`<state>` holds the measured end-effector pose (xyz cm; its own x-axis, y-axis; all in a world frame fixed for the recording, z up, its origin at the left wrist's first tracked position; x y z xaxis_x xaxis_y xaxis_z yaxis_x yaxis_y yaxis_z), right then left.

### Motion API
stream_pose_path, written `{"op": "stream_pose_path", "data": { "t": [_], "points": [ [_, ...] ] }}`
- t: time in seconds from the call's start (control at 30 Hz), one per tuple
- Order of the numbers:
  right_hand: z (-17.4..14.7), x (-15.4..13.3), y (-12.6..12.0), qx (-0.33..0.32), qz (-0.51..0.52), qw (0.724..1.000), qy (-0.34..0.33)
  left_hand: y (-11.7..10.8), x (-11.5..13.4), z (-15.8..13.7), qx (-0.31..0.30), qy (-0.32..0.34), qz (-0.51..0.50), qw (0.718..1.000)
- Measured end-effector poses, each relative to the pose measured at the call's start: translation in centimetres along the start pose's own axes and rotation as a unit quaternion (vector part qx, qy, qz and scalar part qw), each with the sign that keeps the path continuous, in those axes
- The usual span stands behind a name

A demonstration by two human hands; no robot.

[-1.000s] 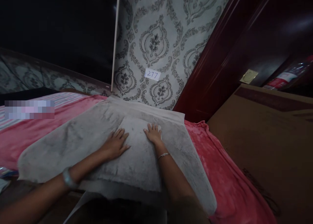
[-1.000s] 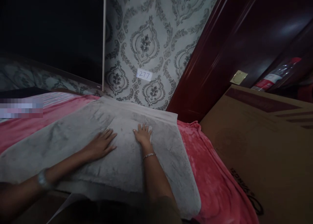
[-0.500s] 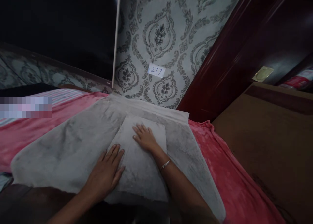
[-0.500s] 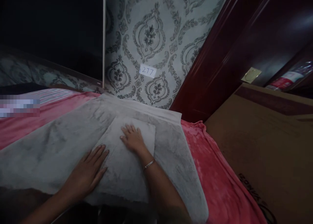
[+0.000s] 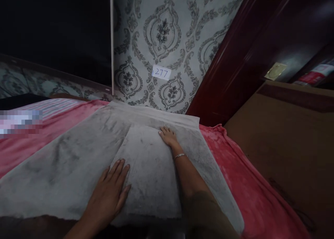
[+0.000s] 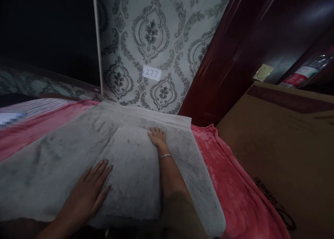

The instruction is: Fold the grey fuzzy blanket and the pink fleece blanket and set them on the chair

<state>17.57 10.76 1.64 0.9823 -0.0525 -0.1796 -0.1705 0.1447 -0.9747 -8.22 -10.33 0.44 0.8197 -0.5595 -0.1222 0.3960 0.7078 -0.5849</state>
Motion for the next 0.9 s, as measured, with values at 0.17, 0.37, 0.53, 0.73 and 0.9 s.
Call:
{"op": "stream_pose_path", "data": {
  "t": [0.17,0.37,0.53,0.73,0.9],
  "points": [
    [-0.7,1.9,-1.6,0.01,0.005,0.998,0.055,0.6,-0.3,0.2,-0.032,-0.014,-0.021,0.999],
    [-7.7,-1.4,-3.9,0.05,0.013,0.998,-0.023,0.9,-0.9,0.5,-0.06,-0.037,-0.036,0.997],
    [-17.7,-7.4,-2.8,0.016,0.088,0.976,-0.197,0.7,0.5,2.3,-0.081,-0.019,-0.057,0.995],
    [-17.3,-4.6,-1.7,0.008,0.076,0.98,-0.184,1.9,3.7,2.8,-0.094,0.01,-0.069,0.993],
    [-12.1,1.9,-1.2,0.016,0.044,0.995,-0.086,1.9,3.7,2.2,-0.088,0.018,-0.074,0.993]
  ]
}}
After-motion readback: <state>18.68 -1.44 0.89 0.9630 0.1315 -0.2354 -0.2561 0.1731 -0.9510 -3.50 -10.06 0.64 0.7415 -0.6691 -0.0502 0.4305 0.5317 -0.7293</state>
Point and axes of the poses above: each hand's wrist, its own z-axis towards the middle knuckle, its own y-axis out of the palm, x = y × z, the point moved 9 cm from there along z, towards the middle knuckle, and after that the axes turned 12 degrees about x, right-handed, at the moved point
